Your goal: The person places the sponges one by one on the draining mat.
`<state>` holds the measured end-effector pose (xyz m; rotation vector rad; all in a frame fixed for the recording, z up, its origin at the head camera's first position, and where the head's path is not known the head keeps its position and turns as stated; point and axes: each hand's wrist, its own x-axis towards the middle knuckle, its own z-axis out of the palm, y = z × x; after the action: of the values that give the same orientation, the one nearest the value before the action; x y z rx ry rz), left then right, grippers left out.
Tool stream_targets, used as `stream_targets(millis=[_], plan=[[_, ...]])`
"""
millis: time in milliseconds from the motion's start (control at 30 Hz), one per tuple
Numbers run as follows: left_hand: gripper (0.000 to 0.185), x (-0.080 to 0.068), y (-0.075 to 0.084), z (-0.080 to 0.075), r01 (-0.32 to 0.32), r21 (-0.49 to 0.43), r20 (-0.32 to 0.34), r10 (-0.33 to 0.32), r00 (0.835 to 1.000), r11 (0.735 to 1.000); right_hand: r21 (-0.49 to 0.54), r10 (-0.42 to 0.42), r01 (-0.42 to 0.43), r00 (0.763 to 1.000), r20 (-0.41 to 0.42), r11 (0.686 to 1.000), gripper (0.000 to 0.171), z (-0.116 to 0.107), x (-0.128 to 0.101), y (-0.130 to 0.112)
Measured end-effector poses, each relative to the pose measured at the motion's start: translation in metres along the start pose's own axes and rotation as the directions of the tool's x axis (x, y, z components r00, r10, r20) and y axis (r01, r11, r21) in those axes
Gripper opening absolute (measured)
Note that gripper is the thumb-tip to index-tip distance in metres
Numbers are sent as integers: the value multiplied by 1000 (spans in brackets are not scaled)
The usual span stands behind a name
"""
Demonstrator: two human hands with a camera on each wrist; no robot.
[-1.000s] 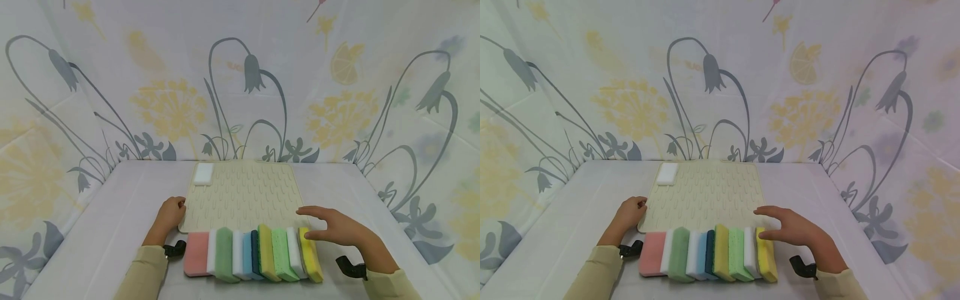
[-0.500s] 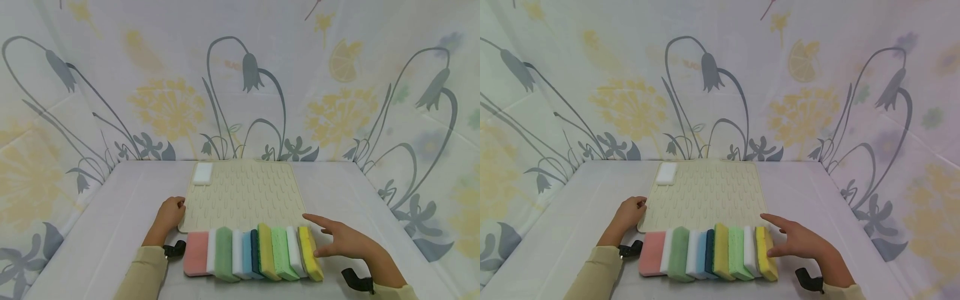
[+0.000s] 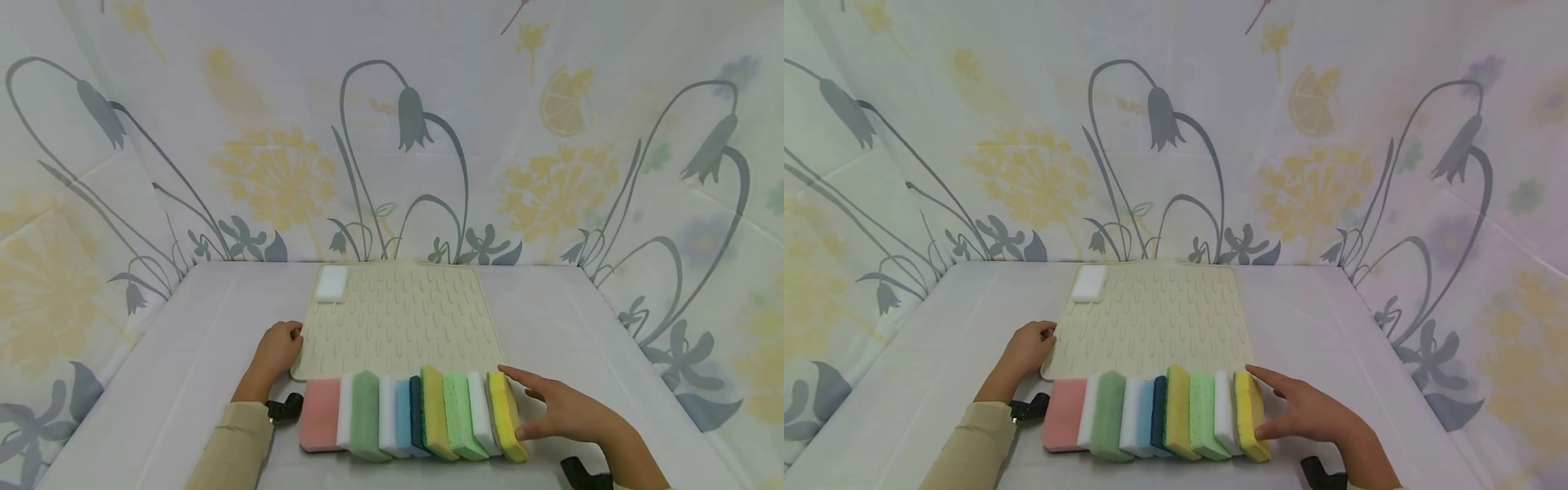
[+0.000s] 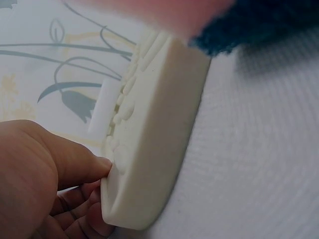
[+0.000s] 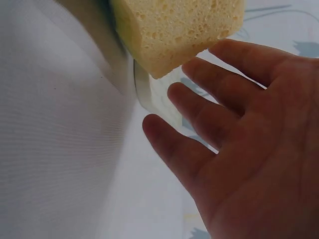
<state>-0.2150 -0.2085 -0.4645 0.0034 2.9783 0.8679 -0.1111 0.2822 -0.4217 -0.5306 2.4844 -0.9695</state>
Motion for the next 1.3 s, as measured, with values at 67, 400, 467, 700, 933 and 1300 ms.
stream_targets(millis=[67,400,467,700,933,1300], plan=[[39,0,-1,1,1,1,-1,-1,1000,1000,-6,2,-2,1000,-9,1000,91,2,-2,1],[39,0,0,-1,-1,7,-1,1,1000,1000,-31,-23,23,1000,9,999,102,7,-12,4],[38,0,0,-1,-1,7,-1,1,1000,1000,-60,-27,27,1000,-3,998,106,9,-12,4],[39,4,-1,2,-8,13,-2,8,1000,1000,-99,-34,28,998,-61,995,104,14,-8,2],[39,5,0,0,-4,14,0,4,1000,1000,-110,-55,45,995,-84,993,100,13,-8,2],[38,1,-2,0,-10,4,-10,10,1000,1000,-53,-155,150,983,-100,987,91,9,-4,1]])
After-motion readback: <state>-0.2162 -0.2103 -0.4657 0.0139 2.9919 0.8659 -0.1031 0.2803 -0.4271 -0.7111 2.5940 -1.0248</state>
